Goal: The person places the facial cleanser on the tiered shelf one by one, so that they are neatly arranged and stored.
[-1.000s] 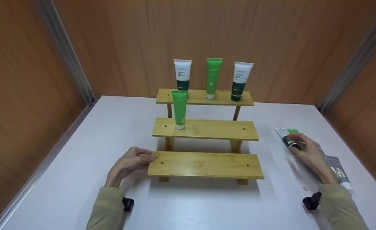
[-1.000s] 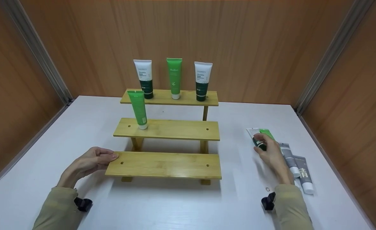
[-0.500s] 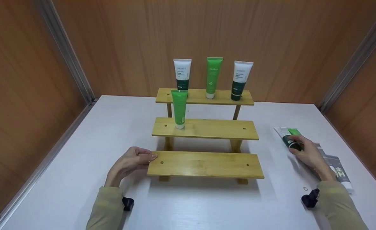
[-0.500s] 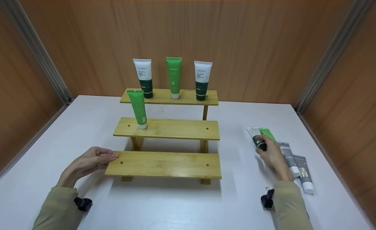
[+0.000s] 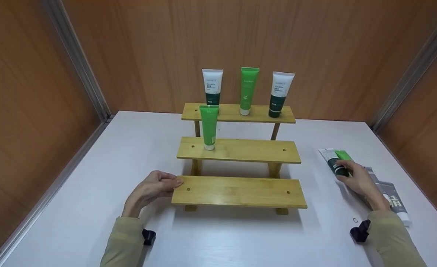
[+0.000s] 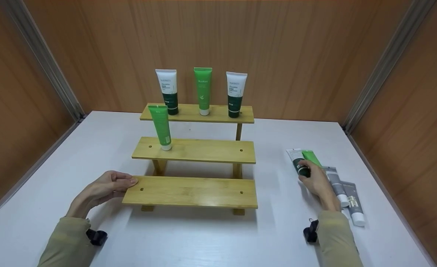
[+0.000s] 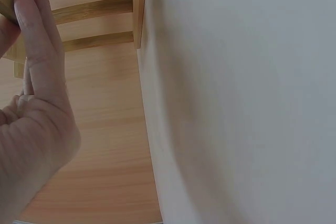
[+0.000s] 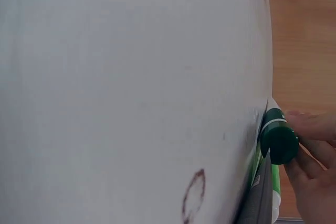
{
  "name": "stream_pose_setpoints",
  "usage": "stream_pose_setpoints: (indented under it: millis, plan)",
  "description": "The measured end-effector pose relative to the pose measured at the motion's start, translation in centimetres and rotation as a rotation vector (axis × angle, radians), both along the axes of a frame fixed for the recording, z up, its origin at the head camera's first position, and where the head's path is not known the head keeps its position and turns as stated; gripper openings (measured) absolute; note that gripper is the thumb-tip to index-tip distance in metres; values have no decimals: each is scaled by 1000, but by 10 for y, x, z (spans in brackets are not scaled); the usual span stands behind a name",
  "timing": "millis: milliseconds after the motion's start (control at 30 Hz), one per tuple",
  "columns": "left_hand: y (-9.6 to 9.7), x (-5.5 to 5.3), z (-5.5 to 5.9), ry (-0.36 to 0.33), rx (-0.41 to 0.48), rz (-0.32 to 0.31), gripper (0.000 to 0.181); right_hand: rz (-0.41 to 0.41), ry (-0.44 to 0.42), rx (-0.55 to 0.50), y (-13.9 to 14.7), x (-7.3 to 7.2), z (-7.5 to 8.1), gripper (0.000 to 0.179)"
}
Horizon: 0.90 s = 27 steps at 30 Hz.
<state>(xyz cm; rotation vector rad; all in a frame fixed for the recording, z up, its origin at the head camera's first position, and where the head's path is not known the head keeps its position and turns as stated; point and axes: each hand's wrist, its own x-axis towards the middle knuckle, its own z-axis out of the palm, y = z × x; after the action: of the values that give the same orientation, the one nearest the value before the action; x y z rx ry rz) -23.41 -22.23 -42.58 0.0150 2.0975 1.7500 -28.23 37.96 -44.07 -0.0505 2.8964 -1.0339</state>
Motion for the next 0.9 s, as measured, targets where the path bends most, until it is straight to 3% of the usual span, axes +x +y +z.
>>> stream_pose_setpoints:
  millis: [200, 467, 900]
  plan:
    - [0, 0, 0, -5, -5, 0, 53, -2, -8, -10, -2, 1, 0, 54]
    - [-1, 0, 0, 14, 14, -25, 44, 11, 68, -9, -5, 5, 0, 44]
    - [-2, 0, -1, 26, 26, -41, 48, -12, 174, 18, -9, 6, 1, 25]
